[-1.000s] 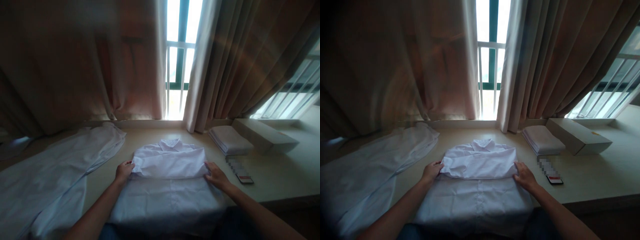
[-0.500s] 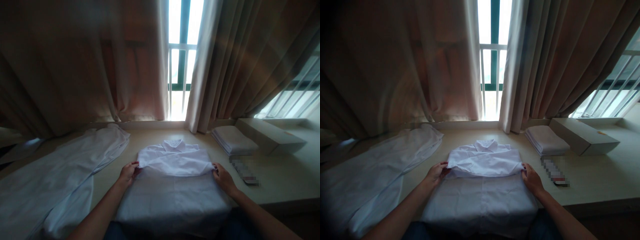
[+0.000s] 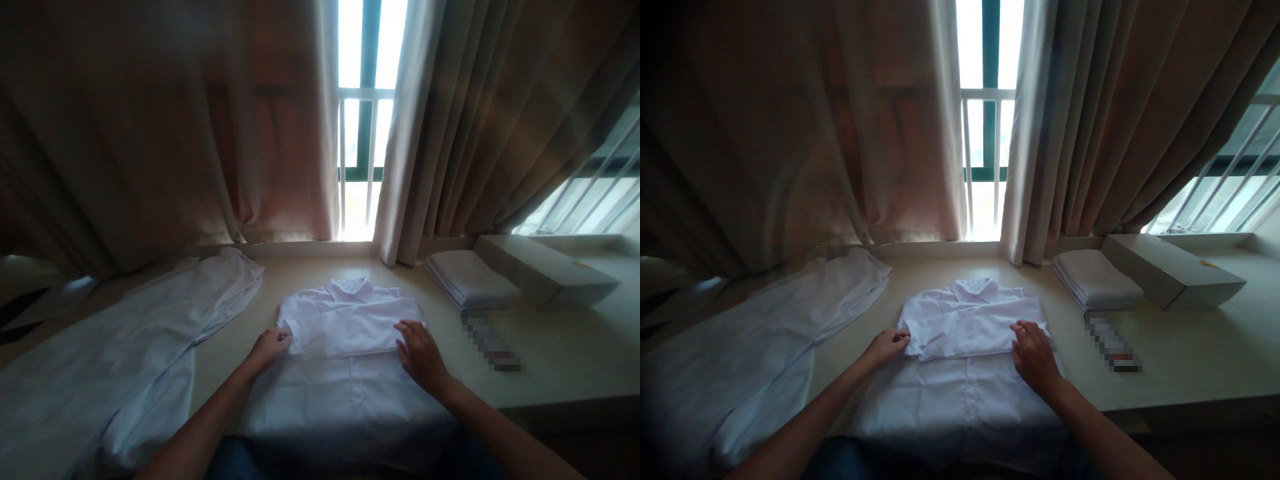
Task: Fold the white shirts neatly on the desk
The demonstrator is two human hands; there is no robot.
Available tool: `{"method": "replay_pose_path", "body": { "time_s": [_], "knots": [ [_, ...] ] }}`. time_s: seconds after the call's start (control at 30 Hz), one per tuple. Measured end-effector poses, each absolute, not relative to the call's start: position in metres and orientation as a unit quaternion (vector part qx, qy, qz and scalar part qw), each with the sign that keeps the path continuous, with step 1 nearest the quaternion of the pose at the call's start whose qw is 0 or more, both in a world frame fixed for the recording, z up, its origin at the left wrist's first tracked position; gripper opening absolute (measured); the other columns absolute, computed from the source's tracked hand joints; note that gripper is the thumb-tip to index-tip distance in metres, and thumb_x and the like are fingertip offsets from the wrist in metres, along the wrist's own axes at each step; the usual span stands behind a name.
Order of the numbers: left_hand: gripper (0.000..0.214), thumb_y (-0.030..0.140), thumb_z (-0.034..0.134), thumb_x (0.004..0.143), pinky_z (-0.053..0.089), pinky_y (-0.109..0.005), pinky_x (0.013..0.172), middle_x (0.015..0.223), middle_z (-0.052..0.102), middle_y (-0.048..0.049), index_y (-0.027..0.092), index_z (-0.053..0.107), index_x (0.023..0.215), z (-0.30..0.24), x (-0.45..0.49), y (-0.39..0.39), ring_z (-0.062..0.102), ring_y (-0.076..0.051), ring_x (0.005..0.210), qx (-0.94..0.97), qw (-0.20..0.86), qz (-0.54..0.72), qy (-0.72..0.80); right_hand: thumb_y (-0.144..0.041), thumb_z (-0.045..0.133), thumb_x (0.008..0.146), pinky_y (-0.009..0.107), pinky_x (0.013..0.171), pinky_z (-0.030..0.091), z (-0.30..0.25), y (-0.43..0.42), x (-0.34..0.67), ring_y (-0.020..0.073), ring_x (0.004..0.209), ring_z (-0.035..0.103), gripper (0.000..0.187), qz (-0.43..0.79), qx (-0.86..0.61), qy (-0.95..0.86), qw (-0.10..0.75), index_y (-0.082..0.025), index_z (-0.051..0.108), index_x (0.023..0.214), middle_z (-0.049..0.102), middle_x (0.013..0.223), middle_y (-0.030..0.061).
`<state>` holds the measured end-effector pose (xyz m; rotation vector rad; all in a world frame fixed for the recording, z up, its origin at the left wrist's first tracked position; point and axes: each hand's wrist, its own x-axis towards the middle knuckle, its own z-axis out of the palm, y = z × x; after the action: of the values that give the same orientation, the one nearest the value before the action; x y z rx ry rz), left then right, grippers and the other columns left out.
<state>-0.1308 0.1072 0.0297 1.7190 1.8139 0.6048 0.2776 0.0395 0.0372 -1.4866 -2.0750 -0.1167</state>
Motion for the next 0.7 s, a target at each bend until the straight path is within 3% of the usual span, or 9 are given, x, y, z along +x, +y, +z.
{"method": "replay_pose_path", "body": {
  "time_s": [0.1, 0.23, 0.5, 0.7],
  "knots": [
    [0.022, 0.03, 0.056, 0.067, 0.041, -0.025, 0.077, 0.082, 0.07, -0.0029, 0.019, 0.072, 0.077, 0.037, -0.124, 0.101, 0.061, -0.02, 0.084, 0.677, 0.265, 0.193, 0.659, -0.014, 0.048, 0.085, 0.035, 0.093, 0.04, 0.043, 0.041, 0.214, 0.0224, 0.102, 0.054, 0.025, 0.04, -0.529, -0.796, 0.292, -0.021, 0.062, 0.105, 0.061, 0.106, 0.0088],
    [0.024, 0.025, 0.058, 0.061, 0.043, -0.024, 0.07, 0.078, 0.068, -0.0006, 0.017, 0.07, 0.08, 0.04, -0.115, 0.089, 0.06, -0.019, 0.08, 0.654, 0.276, 0.204, 0.673, -0.019, 0.051, 0.086, 0.027, 0.081, 0.043, 0.031, 0.055, 0.129, 0.0177, 0.084, 0.059, 0.014, 0.184, -0.54, -0.767, 0.292, -0.02, 0.064, 0.091, 0.065, 0.086, 0.005],
    [0.025, 0.024, 0.063, 0.06, 0.042, -0.024, 0.059, 0.068, 0.065, -0.0005, 0.015, 0.069, 0.082, 0.025, -0.118, 0.085, 0.059, -0.018, 0.068, 0.596, 0.343, 0.241, 0.685, -0.016, 0.055, 0.079, 0.028, 0.087, 0.041, 0.004, 0.06, 0.071, 0.02, 0.098, 0.06, 0.025, 0.253, -0.546, -0.752, 0.269, -0.02, 0.064, 0.102, 0.066, 0.104, 0.0067],
    [0.035, 0.022, 0.06, 0.061, 0.043, -0.024, 0.053, 0.068, 0.066, -0.0005, 0.016, 0.068, 0.095, 0.022, -0.121, 0.093, 0.058, -0.015, 0.059, 0.522, 0.489, 0.298, 0.632, -0.026, 0.054, 0.086, 0.027, 0.083, 0.041, 0.019, 0.074, 0.07, 0.019, 0.092, 0.06, 0.017, 0.289, -0.592, -0.702, 0.27, -0.018, 0.066, 0.093, 0.068, 0.096, 0.008]
  ]
}}
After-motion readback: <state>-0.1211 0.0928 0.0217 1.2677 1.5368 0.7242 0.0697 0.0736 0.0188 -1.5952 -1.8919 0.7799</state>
